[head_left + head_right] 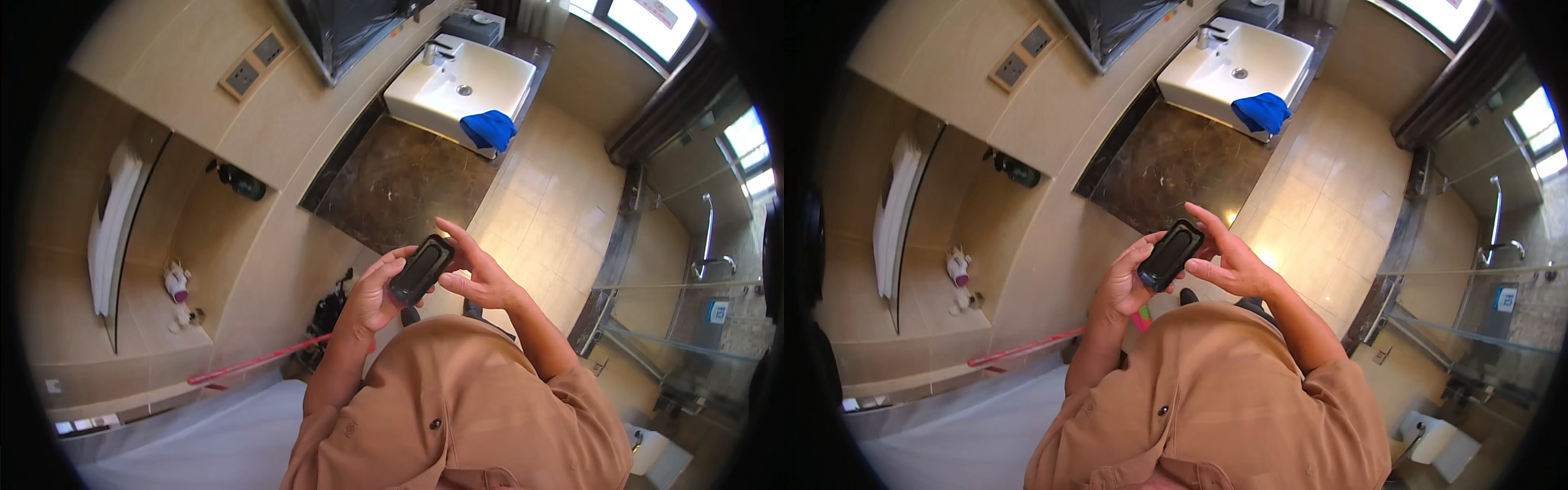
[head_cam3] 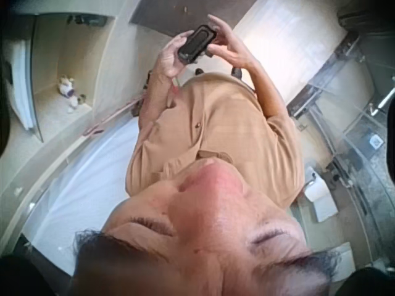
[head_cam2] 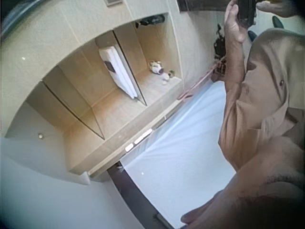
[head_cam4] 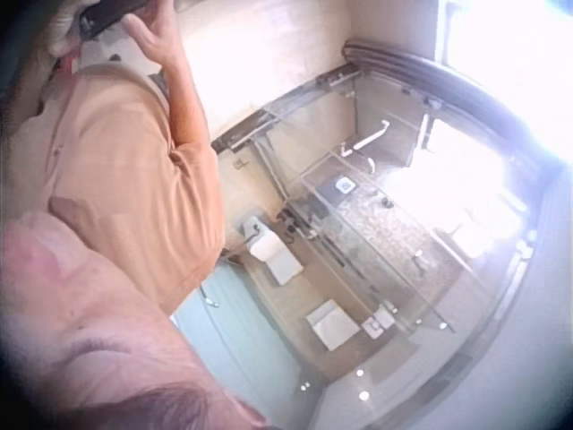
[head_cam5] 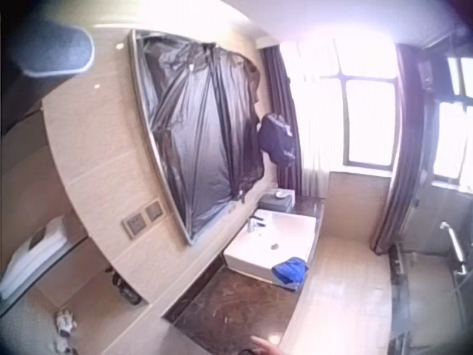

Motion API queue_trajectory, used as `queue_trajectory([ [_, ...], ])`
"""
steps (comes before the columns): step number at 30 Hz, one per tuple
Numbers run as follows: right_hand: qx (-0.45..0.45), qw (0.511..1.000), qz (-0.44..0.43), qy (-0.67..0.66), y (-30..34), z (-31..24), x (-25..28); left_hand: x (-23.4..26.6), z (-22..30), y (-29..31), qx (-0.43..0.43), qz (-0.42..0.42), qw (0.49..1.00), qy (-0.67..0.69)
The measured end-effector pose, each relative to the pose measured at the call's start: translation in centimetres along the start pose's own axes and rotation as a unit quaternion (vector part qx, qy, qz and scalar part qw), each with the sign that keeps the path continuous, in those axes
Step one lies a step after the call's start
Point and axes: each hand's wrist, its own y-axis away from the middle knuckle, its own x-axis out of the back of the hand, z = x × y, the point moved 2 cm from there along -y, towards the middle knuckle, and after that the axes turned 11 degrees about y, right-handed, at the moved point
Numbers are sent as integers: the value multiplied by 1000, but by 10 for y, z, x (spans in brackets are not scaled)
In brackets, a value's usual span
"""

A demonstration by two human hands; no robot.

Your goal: The person wipes the tiled walls and fixtures inside a shower stall using a blue cloth. They then move to the sink area and wipe the countertop and sink basin. The person also wipes the glass shower door and briefly handles a spray bottle.

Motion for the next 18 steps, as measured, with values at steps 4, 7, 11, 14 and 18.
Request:
queue_trajectory([
  [4,-13,1000,-11,11,5,5,-11,19,-11,4,39,11,999,27],
  [7,-29,999,-4,25,4,6,-13,25,-12,6,49,18,998,24],
  [11,-33,998,30,41,3,7,-16,20,-8,8,43,-24,997,55],
  [14,-81,995,55,19,3,13,-17,13,-5,12,-15,-24,999,24],
  [18,-110,991,75,-34,3,13,-21,10,-2,20,-103,-21,989,-108],
])
